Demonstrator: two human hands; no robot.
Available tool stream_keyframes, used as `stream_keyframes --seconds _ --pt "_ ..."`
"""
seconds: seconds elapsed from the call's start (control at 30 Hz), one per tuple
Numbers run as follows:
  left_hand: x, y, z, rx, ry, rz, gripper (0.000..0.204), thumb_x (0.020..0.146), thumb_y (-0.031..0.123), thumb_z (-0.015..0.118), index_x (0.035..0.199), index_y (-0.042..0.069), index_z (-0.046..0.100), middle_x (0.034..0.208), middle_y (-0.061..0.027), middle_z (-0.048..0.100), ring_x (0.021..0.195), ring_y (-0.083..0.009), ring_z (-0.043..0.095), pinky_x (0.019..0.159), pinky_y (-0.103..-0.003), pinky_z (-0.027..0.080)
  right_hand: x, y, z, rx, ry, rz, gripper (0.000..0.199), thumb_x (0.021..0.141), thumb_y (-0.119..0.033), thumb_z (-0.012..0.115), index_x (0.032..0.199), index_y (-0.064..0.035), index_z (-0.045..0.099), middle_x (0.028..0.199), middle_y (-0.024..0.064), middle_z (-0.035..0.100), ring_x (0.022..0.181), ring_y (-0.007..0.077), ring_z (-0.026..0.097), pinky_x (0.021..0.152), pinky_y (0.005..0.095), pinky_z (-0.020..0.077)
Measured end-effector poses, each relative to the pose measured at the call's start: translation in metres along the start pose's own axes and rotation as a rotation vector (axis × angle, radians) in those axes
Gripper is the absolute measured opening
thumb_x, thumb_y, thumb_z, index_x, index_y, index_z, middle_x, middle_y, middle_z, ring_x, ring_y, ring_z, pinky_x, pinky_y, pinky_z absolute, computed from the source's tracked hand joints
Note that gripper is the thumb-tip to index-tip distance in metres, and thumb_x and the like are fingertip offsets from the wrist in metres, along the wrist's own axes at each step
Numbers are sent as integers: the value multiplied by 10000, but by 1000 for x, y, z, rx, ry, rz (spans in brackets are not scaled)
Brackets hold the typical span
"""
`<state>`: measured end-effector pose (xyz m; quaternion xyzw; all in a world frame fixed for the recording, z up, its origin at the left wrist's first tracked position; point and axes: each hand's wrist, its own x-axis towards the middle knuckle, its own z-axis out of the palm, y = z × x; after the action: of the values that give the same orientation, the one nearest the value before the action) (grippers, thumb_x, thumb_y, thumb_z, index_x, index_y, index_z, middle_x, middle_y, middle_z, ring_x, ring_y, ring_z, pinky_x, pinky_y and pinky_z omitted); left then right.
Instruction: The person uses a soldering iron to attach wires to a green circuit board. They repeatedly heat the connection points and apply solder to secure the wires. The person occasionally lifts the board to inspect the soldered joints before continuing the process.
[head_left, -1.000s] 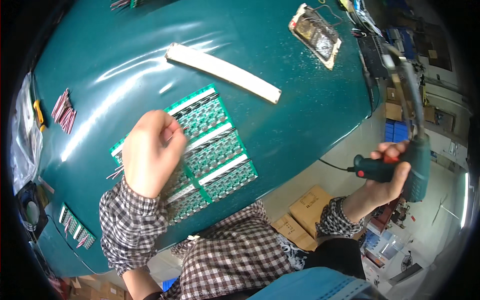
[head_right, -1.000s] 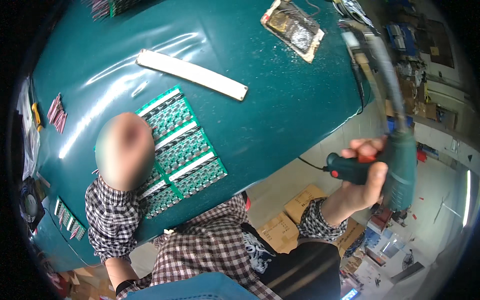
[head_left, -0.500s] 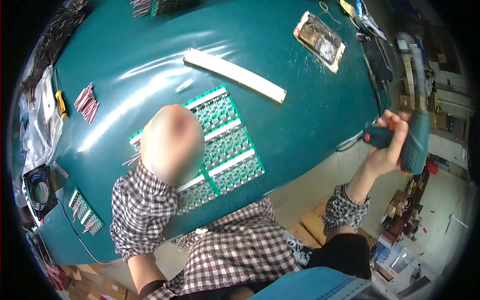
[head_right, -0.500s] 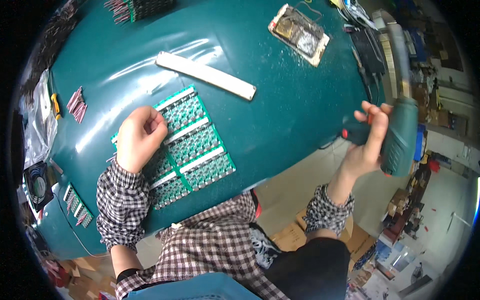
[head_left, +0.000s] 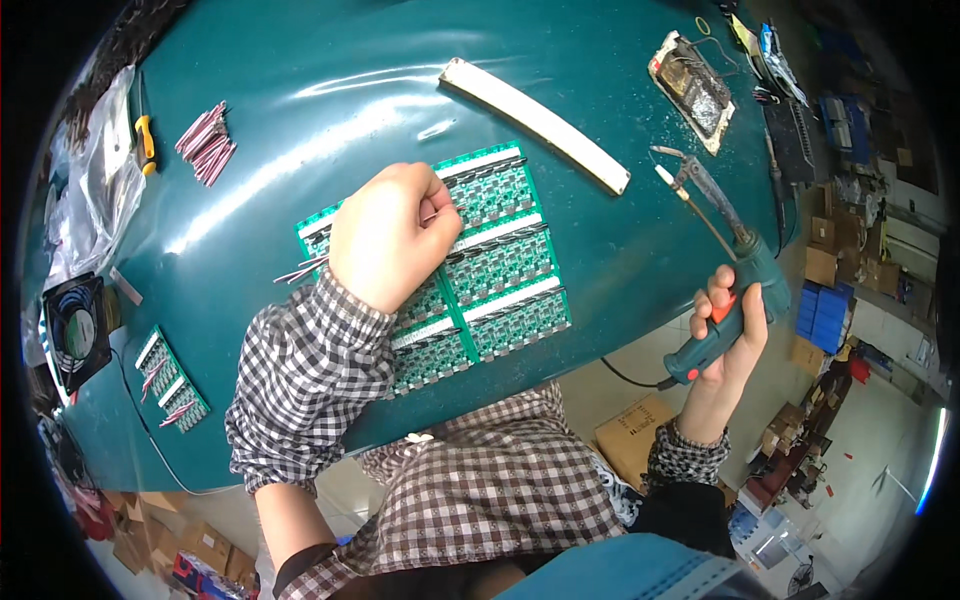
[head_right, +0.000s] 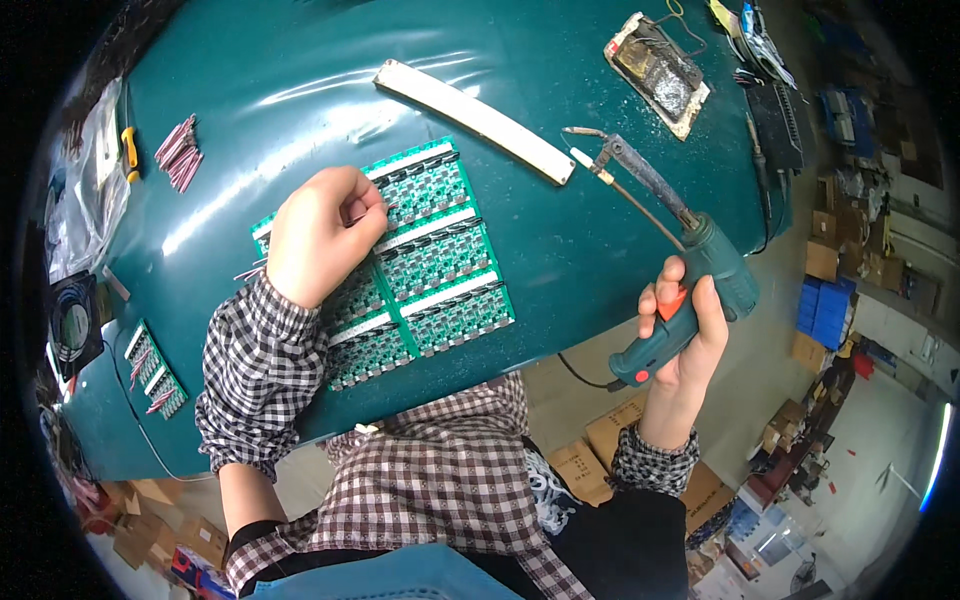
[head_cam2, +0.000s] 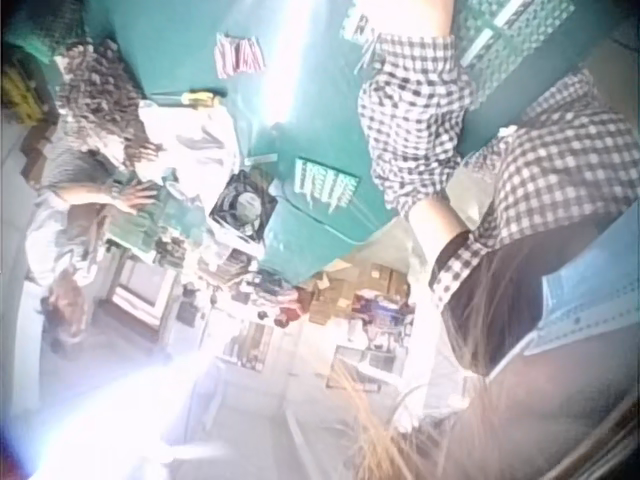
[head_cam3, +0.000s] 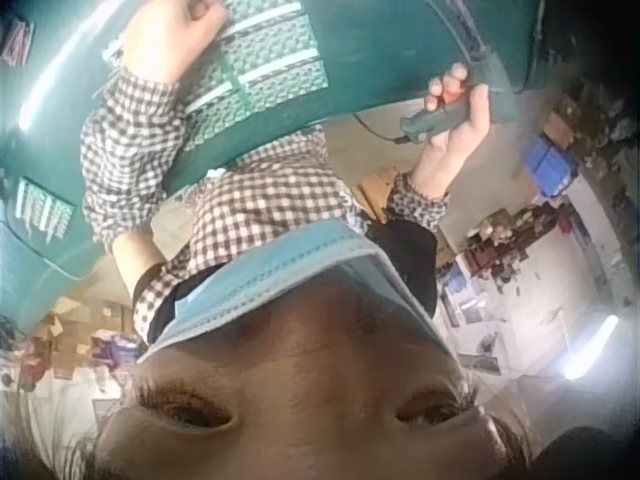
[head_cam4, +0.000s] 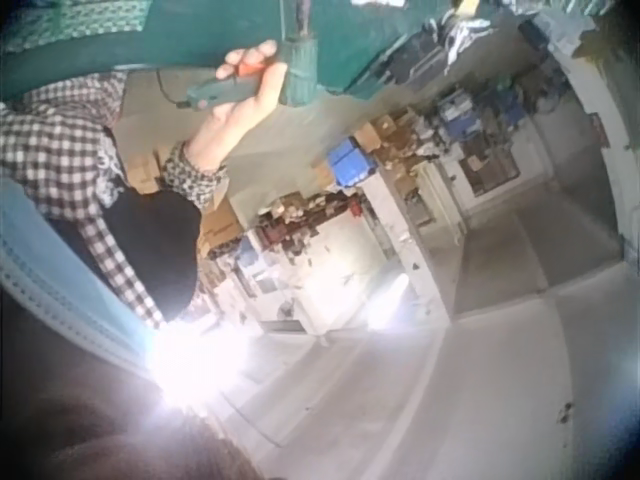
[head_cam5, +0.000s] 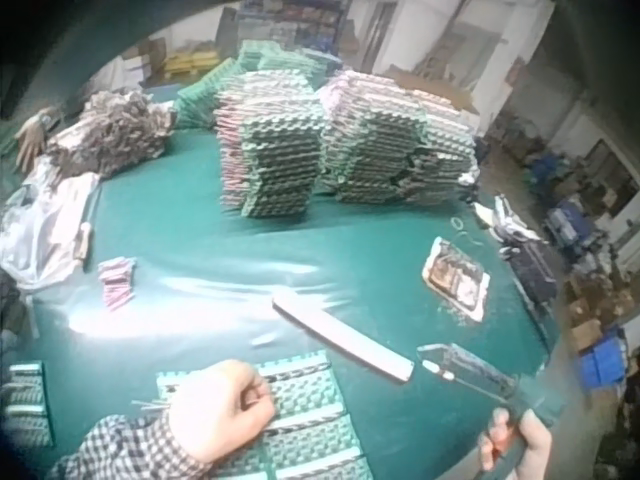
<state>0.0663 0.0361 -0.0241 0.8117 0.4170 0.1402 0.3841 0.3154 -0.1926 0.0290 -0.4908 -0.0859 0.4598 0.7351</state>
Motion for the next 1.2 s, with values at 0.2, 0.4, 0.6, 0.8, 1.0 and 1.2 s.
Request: stream_keyframes --seconds 0.2,0.4,0.6,0.8,1.0,1.2 --pt "0 1 1 -6 13 8 83 727 103 628 737 28 594 696 -100 579 620 -222 581 591 -341 469 0 5 2 21 -23 39 338 956 -267 512 1029 63 508 811 110 555 712 242 623 471 272 547" --pt "-1 0 1 11 35 27 74 724 96 629 729 35 587 706 -117 587 642 -274 598 594 -374 476 0 10 6 2 -17 62 350 956 -269 509 1040 70 500 811 114 548 708 241 618 471 273 545" --pt "-3 2 8 179 129 171 72 747 76 621 755 48 555 735 -106 577 688 -305 589 616 -380 472 -6 8 38 -453 -68 -72 442 872 -229 604 1142 103 491 823 125 565 698 226 625 559 278 567" --pt "-2 -4 6 144 116 168 83 730 59 636 738 53 553 713 -90 557 651 -275 581 589 -364 468 -12 24 61 -765 -139 16 335 806 -106 684 1067 80 586 882 146 615 802 255 654 647 315 566" --pt "-1 -5 8 114 120 126 101 707 37 650 732 62 556 686 -68 535 599 -238 555 548 -342 451 -12 35 57 -758 -196 57 346 808 -75 687 1102 68 574 890 142 627 832 253 654 686 329 564" --pt "-4 -2 8 112 151 137 114 694 28 655 733 61 554 685 -68 537 599 -233 555 546 -337 448 -15 40 57 -856 -184 112 414 796 -91 714 1137 57 530 897 144 644 848 226 655 736 330 554"
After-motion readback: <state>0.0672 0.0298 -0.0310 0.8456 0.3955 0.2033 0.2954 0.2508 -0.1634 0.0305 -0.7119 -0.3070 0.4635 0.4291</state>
